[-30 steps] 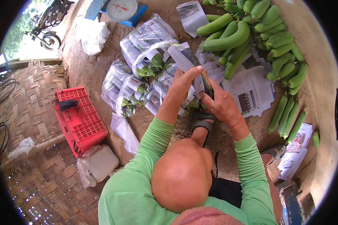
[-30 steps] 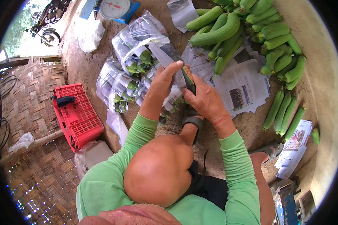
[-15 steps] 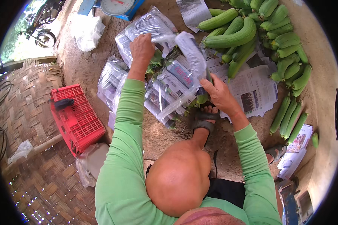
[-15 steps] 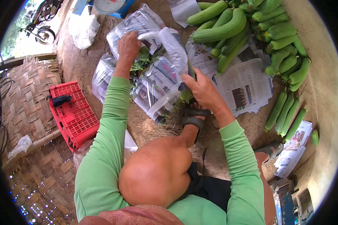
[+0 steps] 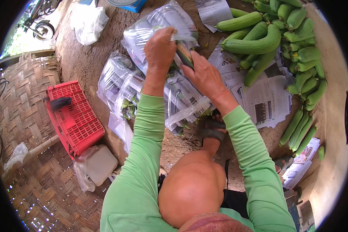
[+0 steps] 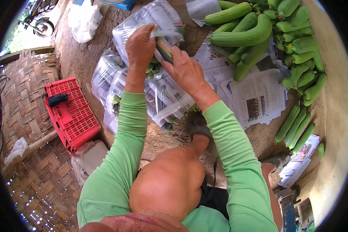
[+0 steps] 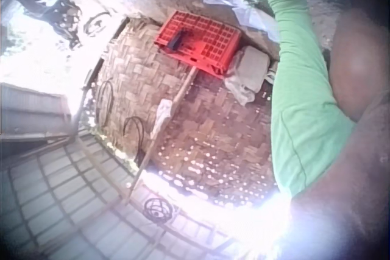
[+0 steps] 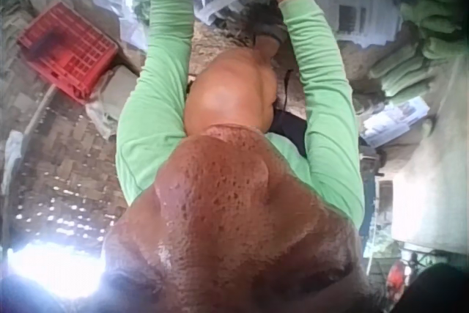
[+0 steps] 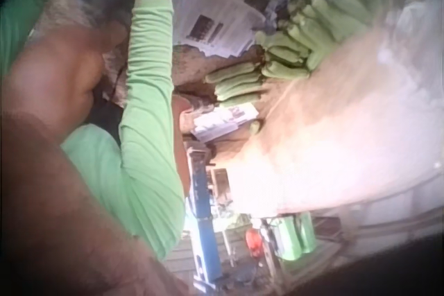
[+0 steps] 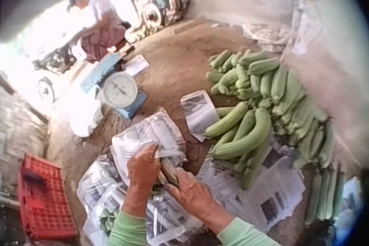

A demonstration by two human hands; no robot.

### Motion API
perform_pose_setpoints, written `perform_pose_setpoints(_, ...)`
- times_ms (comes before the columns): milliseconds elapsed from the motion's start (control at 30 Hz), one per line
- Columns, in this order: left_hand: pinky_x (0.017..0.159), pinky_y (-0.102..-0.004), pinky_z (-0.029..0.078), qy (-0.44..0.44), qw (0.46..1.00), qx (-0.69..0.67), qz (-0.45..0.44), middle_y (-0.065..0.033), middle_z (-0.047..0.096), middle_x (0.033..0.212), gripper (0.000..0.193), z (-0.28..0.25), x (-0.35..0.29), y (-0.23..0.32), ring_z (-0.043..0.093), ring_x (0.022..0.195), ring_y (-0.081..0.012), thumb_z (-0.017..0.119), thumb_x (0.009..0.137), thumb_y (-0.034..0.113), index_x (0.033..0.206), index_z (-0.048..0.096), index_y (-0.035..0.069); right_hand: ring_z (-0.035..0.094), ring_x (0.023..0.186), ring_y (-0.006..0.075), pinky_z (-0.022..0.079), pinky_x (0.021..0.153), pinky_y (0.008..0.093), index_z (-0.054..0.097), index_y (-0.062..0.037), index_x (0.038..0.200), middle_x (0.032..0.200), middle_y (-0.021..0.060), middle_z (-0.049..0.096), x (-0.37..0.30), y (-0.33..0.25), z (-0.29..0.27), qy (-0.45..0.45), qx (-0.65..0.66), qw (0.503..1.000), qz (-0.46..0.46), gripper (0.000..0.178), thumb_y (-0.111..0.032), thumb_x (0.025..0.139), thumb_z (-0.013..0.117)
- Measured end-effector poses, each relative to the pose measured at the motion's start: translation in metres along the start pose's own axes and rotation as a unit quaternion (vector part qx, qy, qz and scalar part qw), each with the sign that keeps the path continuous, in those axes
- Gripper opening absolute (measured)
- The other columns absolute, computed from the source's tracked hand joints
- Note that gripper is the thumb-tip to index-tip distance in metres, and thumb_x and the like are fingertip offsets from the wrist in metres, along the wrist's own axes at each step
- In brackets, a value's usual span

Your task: The person sits on the floor and wraps individual green vegetables in newspaper, then places them into clear plastic bags. The person handles the vegetables one at a time, folding the paper around each item and sealing the bags.

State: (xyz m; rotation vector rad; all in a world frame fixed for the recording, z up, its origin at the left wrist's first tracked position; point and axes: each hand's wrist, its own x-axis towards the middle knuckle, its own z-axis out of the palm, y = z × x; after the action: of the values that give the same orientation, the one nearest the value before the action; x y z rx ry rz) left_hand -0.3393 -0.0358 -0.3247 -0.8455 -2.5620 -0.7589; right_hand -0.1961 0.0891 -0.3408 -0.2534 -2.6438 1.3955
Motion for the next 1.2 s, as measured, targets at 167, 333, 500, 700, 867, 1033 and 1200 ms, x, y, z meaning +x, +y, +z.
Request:
perform_pose_setpoints(167, 0.086, -0.0405, 0.059, 0.017, 0.999, -0.032, -0.036, -0.01, 0.078, 0.107, 0.027, 0.011, 0.003, 0.016, 0.075, 0.098, -0.0315, 0.074, 0.084, 0.013, 0.11, 0.079, 0.012, 0.07, 0.097, 0.0447, 0.057, 0.084, 0.0539, 0.062, -0.001, 0.116, 0.103, 0.0236, 0.07, 0.077, 0.014, 0.036, 0.003, -0.056, 0.998, 0.009, 0.038, -0.035, 0.098, 0.065)
perform_pose_setpoints(333, 0.085, -0.0392, 0.059, -0.023, 0.98, -0.102, -0.167, -0.0118, 0.079, 0.104, 0.02, 0.002, 0.005, 0.009, 0.075, 0.095, -0.0334, 0.076, 0.088, 0.017, 0.105, 0.081, 0.01, 0.07, 0.1, 0.0451, 0.057, 0.087, 0.0533, 0.062, 0.0013, 0.126, 0.105, 0.0258, 0.07, 0.079, 0.018, 0.048, 0.019, -0.073, 0.995, -0.068, 0.042, -0.029, 0.097, 0.066)
perform_pose_setpoints(500, 0.088, -0.0399, 0.058, -0.002, 0.985, -0.097, -0.14, -0.0129, 0.079, 0.106, 0.021, -0.006, -0.009, 0.006, 0.075, 0.098, -0.033, 0.075, 0.087, 0.014, 0.107, 0.081, 0.009, 0.068, 0.102, 0.0476, 0.057, 0.086, 0.0528, 0.057, 0.0021, 0.131, 0.108, 0.0283, 0.069, 0.032, 0.017, 0.049, 0.019, 0.052, 0.998, -0.011, 0.043, -0.018, 0.095, 0.07)
perform_pose_setpoints(700, 0.091, -0.0409, 0.057, -0.035, 0.986, -0.104, -0.129, -0.0153, 0.078, 0.111, 0.027, 0.005, 0.0, 0.006, 0.075, 0.102, -0.0344, 0.075, 0.087, 0.016, 0.113, 0.08, 0.007, 0.07, 0.098, 0.0462, 0.058, 0.084, 0.0544, 0.061, 0.0004, 0.116, 0.102, 0.0264, 0.072, 0.072, 0.015, 0.061, 0.013, 0.01, 1.0, -0.017, 0.03, -0.021, 0.097, 0.067)
perform_pose_setpoints(867, 0.092, -0.0428, 0.056, -0.131, 0.981, -0.053, -0.132, -0.0171, 0.077, 0.112, 0.035, -0.01, -0.013, 0.011, 0.074, 0.1, -0.0348, 0.077, 0.091, 0.023, 0.122, 0.076, 0.006, 0.071, 0.096, 0.0465, 0.058, 0.083, 0.0545, 0.061, -0.0007, 0.109, 0.103, 0.0241, 0.074, 0.058, 0.024, 0.028, -0.084, -0.06, 0.994, -0.022, 0.027, -0.024, 0.096, 0.068)
perform_pose_setpoints(1033, 0.084, -0.0395, 0.055, -0.093, 0.986, -0.024, -0.138, -0.0172, 0.073, 0.109, 0.032, -0.094, -0.063, -0.023, 0.072, 0.093, -0.0324, 0.075, 0.096, 0.019, 0.123, 0.073, 0.003, 0.066, 0.1, 0.0446, 0.054, 0.082, 0.0554, 0.06, -0.0053, 0.109, 0.101, 0.0194, 0.068, -0.047, 0.058, -0.078, -0.149, -0.098, 0.974, -0.138, 0.021, -0.017, 0.094, 0.069)
perform_pose_setpoints(1200, 0.082, -0.039, 0.054, -0.083, 0.983, 0.027, -0.162, -0.0162, 0.073, 0.101, 0.021, -0.194, -0.116, -0.034, 0.071, 0.089, -0.0306, 0.074, 0.096, 0.012, 0.114, 0.075, 0.001, 0.066, 0.109, 0.04, 0.054, 0.093, 0.0498, 0.067, -0.0036, 0.118, 0.113, 0.0175, 0.07, -0.182, 0.062, -0.253, -0.228, -0.257, 0.939, 0.012, 0.027, -0.018, 0.095, 0.069)
